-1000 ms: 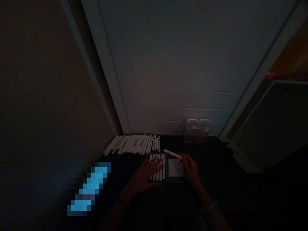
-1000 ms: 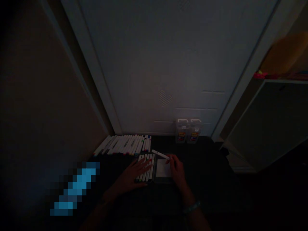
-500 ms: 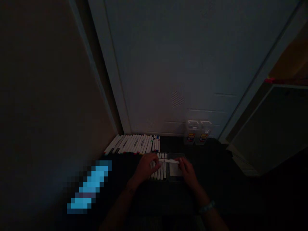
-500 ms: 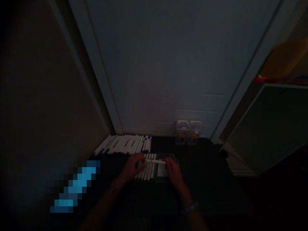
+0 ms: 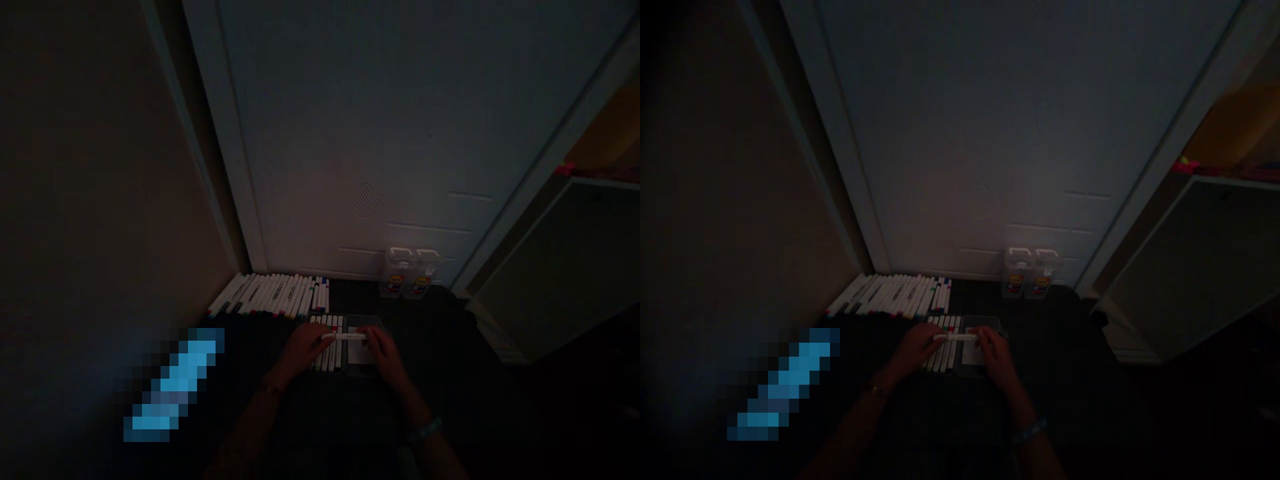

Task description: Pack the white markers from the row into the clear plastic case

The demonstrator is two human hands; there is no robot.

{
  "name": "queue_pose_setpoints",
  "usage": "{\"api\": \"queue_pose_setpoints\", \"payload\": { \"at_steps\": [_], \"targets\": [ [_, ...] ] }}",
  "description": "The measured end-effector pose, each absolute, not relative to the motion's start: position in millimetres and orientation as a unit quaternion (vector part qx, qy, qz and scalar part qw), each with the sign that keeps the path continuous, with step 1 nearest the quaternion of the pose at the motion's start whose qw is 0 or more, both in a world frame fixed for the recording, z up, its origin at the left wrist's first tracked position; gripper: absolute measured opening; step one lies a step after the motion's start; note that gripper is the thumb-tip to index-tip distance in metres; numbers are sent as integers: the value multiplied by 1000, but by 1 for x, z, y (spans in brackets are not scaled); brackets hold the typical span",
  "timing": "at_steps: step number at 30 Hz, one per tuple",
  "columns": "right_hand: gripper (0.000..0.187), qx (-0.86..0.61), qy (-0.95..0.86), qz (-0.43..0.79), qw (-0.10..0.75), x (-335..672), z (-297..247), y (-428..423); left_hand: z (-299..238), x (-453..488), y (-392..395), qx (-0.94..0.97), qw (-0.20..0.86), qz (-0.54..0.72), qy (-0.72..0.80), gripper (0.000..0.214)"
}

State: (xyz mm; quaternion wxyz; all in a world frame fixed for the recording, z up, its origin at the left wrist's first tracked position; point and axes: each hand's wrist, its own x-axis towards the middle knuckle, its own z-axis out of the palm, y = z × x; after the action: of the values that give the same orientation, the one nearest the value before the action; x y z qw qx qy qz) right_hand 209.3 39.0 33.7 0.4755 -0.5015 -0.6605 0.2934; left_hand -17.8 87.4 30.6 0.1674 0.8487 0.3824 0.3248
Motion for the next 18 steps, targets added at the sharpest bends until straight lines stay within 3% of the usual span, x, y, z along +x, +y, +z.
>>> {"api": "queue_pose_setpoints", "payload": {
  "at_steps": [18],
  "targets": [
    [30, -506, -601, 314, 533, 213, 31, 41, 30, -19, 92, 783, 179, 415, 426, 24]
  ]
}}
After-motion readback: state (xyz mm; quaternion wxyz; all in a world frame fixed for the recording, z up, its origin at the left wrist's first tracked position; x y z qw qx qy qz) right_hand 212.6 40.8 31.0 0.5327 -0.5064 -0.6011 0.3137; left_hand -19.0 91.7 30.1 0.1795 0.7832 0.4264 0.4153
